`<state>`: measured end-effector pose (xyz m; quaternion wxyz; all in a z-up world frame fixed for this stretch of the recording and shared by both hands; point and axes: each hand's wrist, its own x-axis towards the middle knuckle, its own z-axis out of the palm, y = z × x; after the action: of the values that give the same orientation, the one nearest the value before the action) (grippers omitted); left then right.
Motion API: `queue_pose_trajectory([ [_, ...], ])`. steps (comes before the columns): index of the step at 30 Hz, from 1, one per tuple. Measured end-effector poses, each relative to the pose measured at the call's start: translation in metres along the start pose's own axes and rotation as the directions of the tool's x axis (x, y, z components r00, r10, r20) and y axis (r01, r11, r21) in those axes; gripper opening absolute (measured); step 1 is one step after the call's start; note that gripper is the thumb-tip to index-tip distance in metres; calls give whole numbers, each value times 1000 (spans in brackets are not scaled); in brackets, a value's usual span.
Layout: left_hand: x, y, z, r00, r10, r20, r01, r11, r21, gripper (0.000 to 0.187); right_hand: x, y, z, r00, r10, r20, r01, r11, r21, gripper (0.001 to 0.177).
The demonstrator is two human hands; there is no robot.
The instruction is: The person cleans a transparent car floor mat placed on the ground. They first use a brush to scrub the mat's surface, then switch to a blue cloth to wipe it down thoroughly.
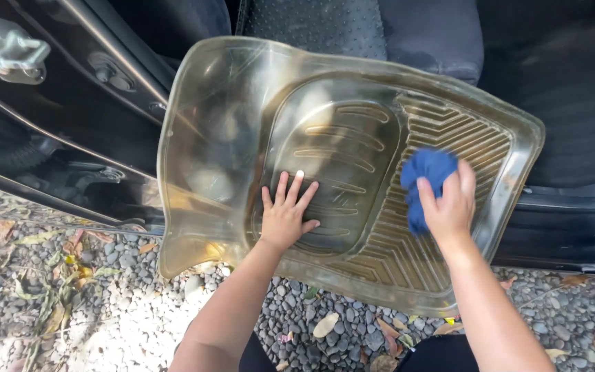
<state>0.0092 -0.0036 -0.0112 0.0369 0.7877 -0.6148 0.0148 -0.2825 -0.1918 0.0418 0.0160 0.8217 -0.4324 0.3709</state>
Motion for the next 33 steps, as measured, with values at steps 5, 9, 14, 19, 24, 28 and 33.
queue_pose_trajectory([
  [5, 1, -4, 2, 1000, -4, 13, 4, 1000, -20, 98, 91, -68, 43, 925, -162, -343, 203, 975, 87, 80],
  [9, 8, -6, 4, 997, -3, 76, 8, 998, -68, 99, 72, -131, 117, 978, 79, -192, -107, 984, -143, 72],
  [14, 9, -6, 25, 997, -12, 70, 14, 1000, -28, 91, 52, -187, 118, 836, -531, -137, 504, 843, -189, 20],
  [19, 7, -6, 10, 993, -7, 114, 17, 996, -90, 96, 113, -68, 87, 927, -291, -236, 200, 918, -343, 23],
  [24, 8, -6, 14, 992, -6, 128, 18, 995, -94, 96, 99, -24, 87, 952, 262, -156, -282, 951, -123, 51],
  [28, 6, -6, 11, 988, -2, 154, 23, 991, -135, 95, 102, -137, 102, 989, 54, -141, -88, 965, -247, 33],
  [33, 10, -10, 22, 993, -13, 117, 28, 991, -132, 93, 78, -236, 120, 994, 105, -5, -105, 991, -85, 42],
])
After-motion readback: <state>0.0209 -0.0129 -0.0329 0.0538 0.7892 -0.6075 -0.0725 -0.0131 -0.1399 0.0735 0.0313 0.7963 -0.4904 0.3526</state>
